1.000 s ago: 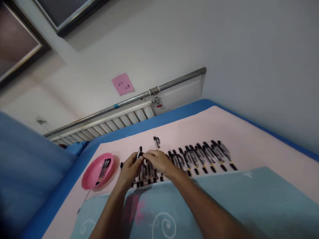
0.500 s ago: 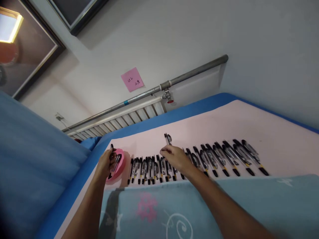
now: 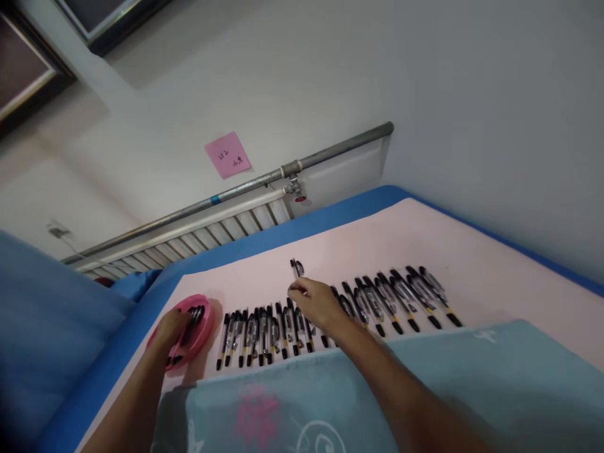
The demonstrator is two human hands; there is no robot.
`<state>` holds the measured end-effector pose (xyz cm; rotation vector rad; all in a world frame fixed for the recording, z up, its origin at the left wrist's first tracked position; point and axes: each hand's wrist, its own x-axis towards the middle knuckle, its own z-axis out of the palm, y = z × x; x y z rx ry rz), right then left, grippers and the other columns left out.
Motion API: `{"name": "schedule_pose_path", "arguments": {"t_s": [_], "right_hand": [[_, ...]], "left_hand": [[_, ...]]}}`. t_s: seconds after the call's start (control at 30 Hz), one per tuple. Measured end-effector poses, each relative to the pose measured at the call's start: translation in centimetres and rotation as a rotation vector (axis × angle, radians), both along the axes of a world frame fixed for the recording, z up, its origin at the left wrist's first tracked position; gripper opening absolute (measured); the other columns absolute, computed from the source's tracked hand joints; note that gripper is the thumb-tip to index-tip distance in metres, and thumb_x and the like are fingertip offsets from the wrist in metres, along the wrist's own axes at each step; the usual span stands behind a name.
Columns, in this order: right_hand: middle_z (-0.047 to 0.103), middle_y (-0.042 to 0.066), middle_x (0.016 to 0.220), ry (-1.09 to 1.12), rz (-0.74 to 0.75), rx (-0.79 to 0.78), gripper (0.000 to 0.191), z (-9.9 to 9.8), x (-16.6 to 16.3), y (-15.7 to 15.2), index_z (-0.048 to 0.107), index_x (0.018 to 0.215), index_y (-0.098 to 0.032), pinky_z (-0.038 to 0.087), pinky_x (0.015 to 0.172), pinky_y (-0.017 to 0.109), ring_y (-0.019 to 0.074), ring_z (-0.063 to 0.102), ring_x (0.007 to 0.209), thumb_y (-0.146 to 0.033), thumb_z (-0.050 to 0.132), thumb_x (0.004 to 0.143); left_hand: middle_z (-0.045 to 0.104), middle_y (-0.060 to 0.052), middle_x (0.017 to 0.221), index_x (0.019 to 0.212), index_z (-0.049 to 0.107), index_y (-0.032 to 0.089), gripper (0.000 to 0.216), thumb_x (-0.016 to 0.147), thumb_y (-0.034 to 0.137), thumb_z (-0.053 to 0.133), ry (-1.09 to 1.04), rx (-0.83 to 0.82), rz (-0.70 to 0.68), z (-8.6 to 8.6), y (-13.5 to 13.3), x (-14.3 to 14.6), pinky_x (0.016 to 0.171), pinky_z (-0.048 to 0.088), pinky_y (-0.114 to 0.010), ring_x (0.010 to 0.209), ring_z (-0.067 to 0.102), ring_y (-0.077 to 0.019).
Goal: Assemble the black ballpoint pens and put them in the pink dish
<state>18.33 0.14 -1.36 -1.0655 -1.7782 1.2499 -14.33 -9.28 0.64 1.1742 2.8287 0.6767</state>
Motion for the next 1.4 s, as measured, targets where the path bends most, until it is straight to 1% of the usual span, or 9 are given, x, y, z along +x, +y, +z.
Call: {"name": "schedule_pose_path", "arguments": {"t_s": [0.1,0.17,0.3,0.47,0.67,0.87,1.13,1.23,1.4], "right_hand": [[0.058,-0.001,0.058,0.096,-0.147,-0.053,0.017,0.4,0.7,0.7,0.062,0.071,-0.017,0.038,0.056,0.024,0.0133,0.055,0.057,-0.028,0.05,0.069],[0.057,-0.001,0.06,0.201,-0.246,-0.106,0.016,0.5,1.3,1.3,0.061,0.071,-0.017,0.038,0.054,0.023,0.0126,0.055,0.056,-0.028,0.05,0.068],[0.056,-0.001,0.063,0.335,-0.342,-0.162,0.015,0.1,2.3,2.6,0.059,0.069,-0.016,0.037,0.047,0.021,0.011,0.053,0.054,-0.027,0.049,0.066],[0.056,-0.001,0.063,0.363,-0.345,-0.159,0.016,-0.2,2.8,3.3,0.058,0.07,-0.016,0.036,0.045,0.02,0.0098,0.052,0.051,-0.027,0.048,0.065],[0.057,-0.001,0.063,0.365,-0.334,-0.148,0.018,-0.1,3.0,3.5,0.058,0.07,-0.016,0.037,0.044,0.02,0.0097,0.052,0.05,-0.029,0.046,0.067],[0.058,-0.001,0.06,0.29,-0.311,-0.118,0.015,-0.6,2.8,3.6,0.059,0.068,-0.017,0.039,0.049,0.022,0.0111,0.053,0.051,-0.027,0.049,0.069],[0.058,-0.001,0.062,0.262,-0.37,-0.06,0.015,-2.1,1.8,4.2,0.055,0.068,-0.018,0.041,0.054,0.022,0.0126,0.053,0.059,-0.032,0.05,0.072],[0.055,-0.003,0.06,0.289,-0.439,-0.053,0.019,-2.2,2.2,4.7,0.05,0.067,-0.019,0.04,0.052,0.022,0.0114,0.051,0.054,-0.037,0.046,0.073],[0.049,-0.005,0.054,0.325,-0.473,-0.052,0.023,-2.3,2.7,5.4,0.045,0.065,-0.019,0.038,0.048,0.022,0.01,0.048,0.046,-0.04,0.044,0.074]], "left_hand": [[0.063,-0.021,0.093,0.086,0.061,0.008,0.026,0.072,0.023,0.047,0.024,-0.038,-0.049,0.6,2.1,2.9,0.074,0.04,-0.037,0.094,0.056,-0.0319],[0.064,-0.014,0.099,0.091,0.061,0.012,0.026,0.074,0.026,0.046,-0.005,-0.059,-0.162,0.5,4.1,6.1,0.075,0.041,-0.03,0.093,0.058,-0.0239],[0.068,-0.005,0.088,0.086,0.062,0.017,0.023,0.073,0.031,0.049,-0.078,-0.143,-0.361,-0.6,8.5,13.8,0.066,0.042,-0.022,0.08,0.061,-0.0155],[0.069,-0.01,0.081,0.082,0.063,0.013,0.025,0.067,0.031,0.054,-0.091,-0.302,-0.41,-2.4,12.4,19.7,0.06,0.042,-0.023,0.075,0.062,-0.0193],[0.063,-0.013,0.052,0.056,0.063,0.01,0.017,0.062,0.023,0.053,-0.143,-0.454,-0.373,-3.0,14.1,20.3,0.048,0.04,-0.025,0.05,0.061,-0.0213],[0.067,-0.014,0.071,0.07,0.063,0.011,0.022,0.07,0.026,0.048,-0.057,-0.249,-0.399,-0.7,12.3,20.1,0.056,0.039,-0.026,0.071,0.062,-0.0226],[0.065,-0.004,0.074,0.082,0.06,0.016,0.02,0.072,0.03,0.052,-0.186,-0.02,-0.77,-0.7,9.4,23.3,0.061,0.039,-0.023,0.067,0.057,-0.0135],[0.066,-0.005,0.08,0.087,0.061,0.016,0.027,0.076,0.036,0.046,-0.208,-0.104,-0.668,-1.2,11.0,22.2,0.061,0.04,-0.022,0.071,0.059,-0.0143],[0.067,-0.016,0.08,0.073,0.063,0.012,0.022,0.068,0.031,0.054,-0.099,-0.24,-0.449,-2.6,14.7,20.4,0.063,0.04,-0.028,0.081,0.061,-0.0244]]}}
